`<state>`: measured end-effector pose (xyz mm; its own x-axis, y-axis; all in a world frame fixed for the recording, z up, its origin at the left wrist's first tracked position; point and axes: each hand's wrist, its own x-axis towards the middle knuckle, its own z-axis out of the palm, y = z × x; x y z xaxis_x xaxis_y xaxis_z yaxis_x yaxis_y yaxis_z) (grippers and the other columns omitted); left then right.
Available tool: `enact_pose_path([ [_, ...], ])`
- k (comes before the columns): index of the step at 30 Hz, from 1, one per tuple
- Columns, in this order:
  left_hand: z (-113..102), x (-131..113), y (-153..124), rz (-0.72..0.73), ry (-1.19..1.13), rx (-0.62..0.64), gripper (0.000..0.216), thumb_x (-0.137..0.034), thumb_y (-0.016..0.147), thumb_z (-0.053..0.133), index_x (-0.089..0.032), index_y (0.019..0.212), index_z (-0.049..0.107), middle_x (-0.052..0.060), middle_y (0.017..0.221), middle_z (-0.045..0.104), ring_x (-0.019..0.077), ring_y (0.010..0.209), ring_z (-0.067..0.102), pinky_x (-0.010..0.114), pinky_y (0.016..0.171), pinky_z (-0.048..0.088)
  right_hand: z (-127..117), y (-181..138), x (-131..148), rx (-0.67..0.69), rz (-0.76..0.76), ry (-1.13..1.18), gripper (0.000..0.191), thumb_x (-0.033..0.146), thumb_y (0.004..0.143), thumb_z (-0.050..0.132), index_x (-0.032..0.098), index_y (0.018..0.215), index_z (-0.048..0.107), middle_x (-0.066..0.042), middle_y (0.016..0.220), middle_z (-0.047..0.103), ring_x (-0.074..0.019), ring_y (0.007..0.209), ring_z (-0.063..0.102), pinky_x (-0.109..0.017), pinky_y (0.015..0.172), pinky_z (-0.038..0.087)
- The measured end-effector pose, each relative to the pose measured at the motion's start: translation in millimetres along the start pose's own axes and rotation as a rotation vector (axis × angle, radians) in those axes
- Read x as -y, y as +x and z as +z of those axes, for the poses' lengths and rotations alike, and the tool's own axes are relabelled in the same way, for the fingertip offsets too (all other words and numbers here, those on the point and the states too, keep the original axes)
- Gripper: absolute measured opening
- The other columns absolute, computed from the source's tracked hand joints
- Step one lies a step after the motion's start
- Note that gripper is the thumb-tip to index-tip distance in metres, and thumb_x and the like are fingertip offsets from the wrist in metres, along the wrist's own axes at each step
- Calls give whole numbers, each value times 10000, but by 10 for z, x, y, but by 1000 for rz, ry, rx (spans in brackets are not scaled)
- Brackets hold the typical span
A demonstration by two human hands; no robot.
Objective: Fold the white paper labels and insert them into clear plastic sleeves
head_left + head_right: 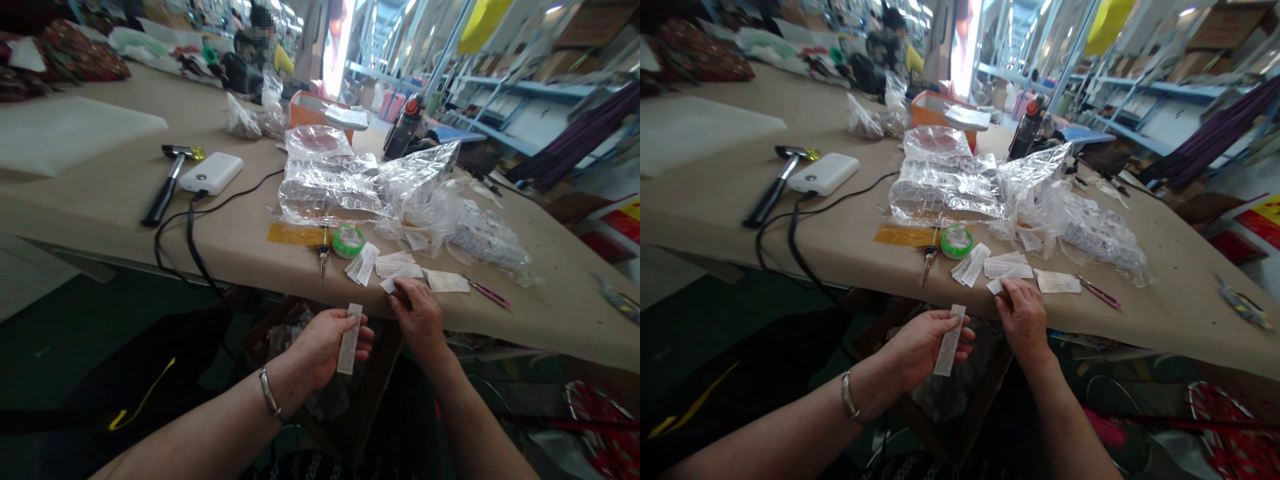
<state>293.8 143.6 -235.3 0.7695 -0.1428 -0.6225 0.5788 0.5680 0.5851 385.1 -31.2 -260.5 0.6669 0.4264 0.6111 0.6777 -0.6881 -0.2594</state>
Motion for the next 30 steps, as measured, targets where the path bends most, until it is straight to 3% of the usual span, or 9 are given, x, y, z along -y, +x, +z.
enact_pose_path([
  [2, 8, 6, -13, -6, -2, 0, 138, -195, 852, 500, -91, 908, 572, 75, 710, 637, 134, 528, 599, 267, 544, 496, -4, 33, 10, 55, -22, -67, 319, 300, 832, 591, 169, 1123, 602, -102, 1077, 650, -276, 1019, 558, -465, 897, 448],
  [4, 12, 23, -17, -8, 4, 7, 141, -193, 853, 497, -92, 919, 571, 73, 709, 637, 136, 533, 601, 266, 544, 496, 2, 52, 0, 66, -58, -67, 247, 286, 842, 584, 184, 1059, 639, -84, 1056, 661, -264, 1006, 562, -452, 896, 449],
  [10, -10, 59, 7, -3, 37, 8, 115, -181, 846, 501, -110, 910, 565, 54, 654, 626, 130, 500, 586, 247, 504, 478, 19, 23, -67, -78, -41, 106, 139, 220, 873, 551, 204, 916, 681, -56, 944, 696, -205, 945, 617, -394, 876, 479],
  [14, -19, 39, 5, -7, 7, -5, 103, -179, 829, 529, -97, 869, 578, 73, 692, 638, 132, 511, 589, 261, 518, 490, -90, -56, 148, -151, 15, 250, 129, 163, 847, 582, 209, 921, 677, -57, 957, 686, -191, 929, 638, -365, 850, 508],
  [17, -4, 21, -15, 11, -93, 78, 100, -126, 805, 531, -77, 833, 613, 78, 694, 634, 128, 517, 582, 256, 517, 485, -154, -170, 446, -30, -131, 403, 188, 114, 837, 577, 231, 955, 665, -51, 970, 681, -202, 1002, 617, -396, 881, 503],
  [21, 12, 26, -35, 82, -238, 138, 147, -16, 736, 506, -63, 646, 613, 62, 611, 595, 87, 492, 537, 183, 468, 409, -115, -322, 718, 111, -324, 458, 188, 130, 863, 539, 228, 970, 658, -52, 935, 690, -203, 1005, 615, -426, 888, 504],
  [30, -42, 85, -19, 88, -223, 189, 121, -110, 705, 579, -88, 586, 574, 41, 585, 542, 77, 484, 476, 187, 452, 352, -114, -363, 750, 162, -372, 419, 188, 116, 866, 513, 194, 962, 654, -68, 939, 693, -194, 1014, 611, -411, 919, 500],
])
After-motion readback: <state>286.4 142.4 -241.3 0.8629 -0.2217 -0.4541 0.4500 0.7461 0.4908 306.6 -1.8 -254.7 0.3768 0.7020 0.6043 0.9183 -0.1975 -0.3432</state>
